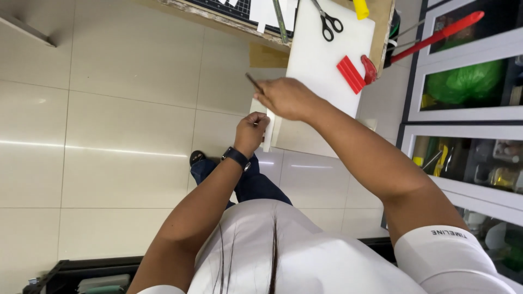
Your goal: Cutting a white sheet to size and applying it to a small wooden box using a utility knife, ruler, and paint roller.
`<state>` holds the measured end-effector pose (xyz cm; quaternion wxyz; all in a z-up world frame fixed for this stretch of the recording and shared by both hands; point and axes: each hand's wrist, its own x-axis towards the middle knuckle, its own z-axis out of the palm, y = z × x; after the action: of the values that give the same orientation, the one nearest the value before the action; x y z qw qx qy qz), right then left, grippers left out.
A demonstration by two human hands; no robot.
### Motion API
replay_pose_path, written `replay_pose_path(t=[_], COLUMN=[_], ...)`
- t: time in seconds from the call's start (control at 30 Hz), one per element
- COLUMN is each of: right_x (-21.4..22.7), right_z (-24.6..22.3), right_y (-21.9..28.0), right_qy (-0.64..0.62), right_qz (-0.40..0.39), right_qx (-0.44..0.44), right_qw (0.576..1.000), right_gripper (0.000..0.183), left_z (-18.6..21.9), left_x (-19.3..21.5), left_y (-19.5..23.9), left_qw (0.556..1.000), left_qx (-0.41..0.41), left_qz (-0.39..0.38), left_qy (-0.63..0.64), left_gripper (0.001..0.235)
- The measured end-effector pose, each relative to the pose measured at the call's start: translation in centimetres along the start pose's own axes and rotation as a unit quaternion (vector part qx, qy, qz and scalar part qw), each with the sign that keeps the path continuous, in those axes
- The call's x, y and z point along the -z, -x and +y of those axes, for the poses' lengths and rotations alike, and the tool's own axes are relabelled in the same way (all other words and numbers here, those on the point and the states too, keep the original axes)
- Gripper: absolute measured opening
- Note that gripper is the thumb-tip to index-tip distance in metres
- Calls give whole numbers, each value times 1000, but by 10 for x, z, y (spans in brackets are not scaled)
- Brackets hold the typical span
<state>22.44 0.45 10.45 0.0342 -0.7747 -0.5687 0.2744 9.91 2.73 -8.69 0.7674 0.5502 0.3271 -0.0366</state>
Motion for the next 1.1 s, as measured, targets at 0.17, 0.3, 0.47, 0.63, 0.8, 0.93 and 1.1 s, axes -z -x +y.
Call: replay_pose_path(t=[0.17, 0.3, 0.47, 0.63, 0.8, 0.93, 1.1], right_x=[-8, -12, -11, -20, -27, -30, -47], right_z=[8, 3, 13, 1, -11, -18, -29], right_y=[-9, -10, -17, -10, -5, 6, 17], right_qy=[20, 10, 10, 22, 0, 21, -4], right_qz=[-34, -60, -45, -77, -93, -89, -90], right_qx=[-10, 5, -10, 12, -44, 24, 23], right_qw=[999, 998, 999, 997, 995, 996, 996], right_gripper=[39, 38, 40, 40, 41, 40, 40], left_z=[-13, -21, -8, -9, -41, -34, -18], left_x=[-6, -6, -6, -4, -9, -5, 6], left_y=[-3, -7, 0, 1, -17, -10, -5], left_qw=[1000, 1000, 1000, 999, 998, 997, 995], left_qx=[3, 3, 0, 15, 15, 13, 5], left_qz=[1, 1, 0, -8, -12, -29, -43], left_qy=[10, 27, 30, 46, 67, 73, 88], left_gripper=[20, 19, 20, 25, 27, 28, 31])
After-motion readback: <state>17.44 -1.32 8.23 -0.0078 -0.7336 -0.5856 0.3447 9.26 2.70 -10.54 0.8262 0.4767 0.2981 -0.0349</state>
